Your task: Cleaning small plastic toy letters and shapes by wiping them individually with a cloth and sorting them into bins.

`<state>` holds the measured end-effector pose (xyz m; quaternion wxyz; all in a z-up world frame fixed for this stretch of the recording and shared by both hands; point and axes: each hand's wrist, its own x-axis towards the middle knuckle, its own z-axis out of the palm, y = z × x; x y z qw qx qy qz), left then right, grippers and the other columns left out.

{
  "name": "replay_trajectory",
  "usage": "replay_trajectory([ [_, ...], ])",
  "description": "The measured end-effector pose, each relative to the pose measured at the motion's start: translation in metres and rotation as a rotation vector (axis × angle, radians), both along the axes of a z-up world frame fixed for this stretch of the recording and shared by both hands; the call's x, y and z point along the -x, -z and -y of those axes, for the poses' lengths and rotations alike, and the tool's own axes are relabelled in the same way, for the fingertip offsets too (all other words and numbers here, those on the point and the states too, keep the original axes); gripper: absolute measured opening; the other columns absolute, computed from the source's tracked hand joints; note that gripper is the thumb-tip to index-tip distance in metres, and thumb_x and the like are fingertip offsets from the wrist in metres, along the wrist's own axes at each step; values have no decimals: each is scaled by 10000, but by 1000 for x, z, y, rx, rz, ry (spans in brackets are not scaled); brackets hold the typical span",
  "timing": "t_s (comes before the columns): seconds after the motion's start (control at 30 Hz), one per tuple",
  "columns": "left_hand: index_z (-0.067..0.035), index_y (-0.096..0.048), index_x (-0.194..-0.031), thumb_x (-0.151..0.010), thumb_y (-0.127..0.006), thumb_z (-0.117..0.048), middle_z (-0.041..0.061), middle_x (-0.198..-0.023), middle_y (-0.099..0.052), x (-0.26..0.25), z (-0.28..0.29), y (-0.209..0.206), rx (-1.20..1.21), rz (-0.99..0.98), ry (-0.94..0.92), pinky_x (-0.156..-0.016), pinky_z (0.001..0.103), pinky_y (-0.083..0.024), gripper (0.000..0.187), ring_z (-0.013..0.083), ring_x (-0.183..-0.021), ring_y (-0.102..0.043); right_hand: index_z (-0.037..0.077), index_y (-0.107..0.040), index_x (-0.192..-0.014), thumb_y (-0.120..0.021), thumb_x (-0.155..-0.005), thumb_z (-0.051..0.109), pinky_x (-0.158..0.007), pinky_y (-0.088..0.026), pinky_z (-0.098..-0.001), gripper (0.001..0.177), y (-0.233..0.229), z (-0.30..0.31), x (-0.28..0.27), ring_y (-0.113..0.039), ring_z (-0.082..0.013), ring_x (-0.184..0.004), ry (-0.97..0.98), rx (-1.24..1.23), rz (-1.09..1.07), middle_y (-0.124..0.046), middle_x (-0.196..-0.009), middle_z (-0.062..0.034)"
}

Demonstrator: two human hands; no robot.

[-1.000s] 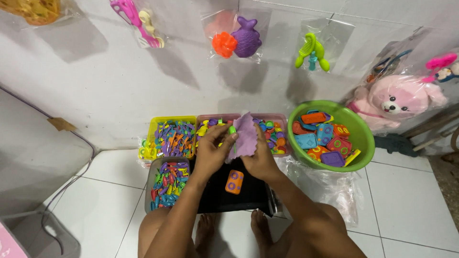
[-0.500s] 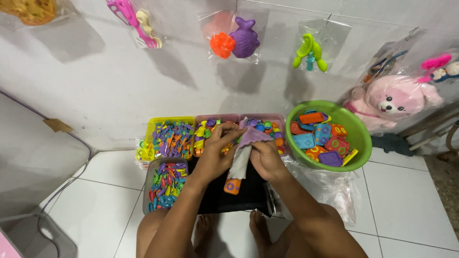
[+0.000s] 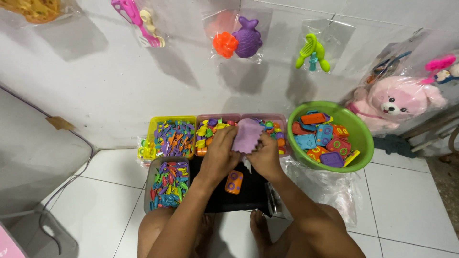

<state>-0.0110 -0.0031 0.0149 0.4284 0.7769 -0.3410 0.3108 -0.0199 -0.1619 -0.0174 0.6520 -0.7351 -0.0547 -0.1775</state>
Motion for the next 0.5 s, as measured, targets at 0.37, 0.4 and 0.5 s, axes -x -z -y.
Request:
replay_trajectory([
  [0.37, -9, -413, -1527, -705, -751, 24, 175, -1076, -656, 8, 3, 4, 13, -3, 65, -885, 417, -559, 890, 337, -978, -669, 8, -710, -929, -802, -795, -3, -712, -559, -347, 163, 0, 15, -5, -604, -133, -788, 79, 69, 148, -715, -798, -119],
  [0.4, -9, -413, -1527, -705, -751, 24, 175, -1076, -656, 8, 5, 4, 12, -2, 66, -885, 417, -559, 890, 337, -978, -669, 8, -710, -929, -802, -795, -3, -712, -559, -347, 163, -2, 15, -5, -604, -133, -788, 79, 69, 149, -715, -798, -119],
  [0.5, -35, -465, -1495, -756, -767, -31, 135, -1017, -674, 7, 6, -1, 35, -31, 13, -846, 392, -566, 799, 293, -940, -685, 42, -740, -920, -759, -838, -23, -716, -564, -326, 107, -5, 17, -6, -604, -111, -780, 57, 24, 127, -742, -825, -62],
])
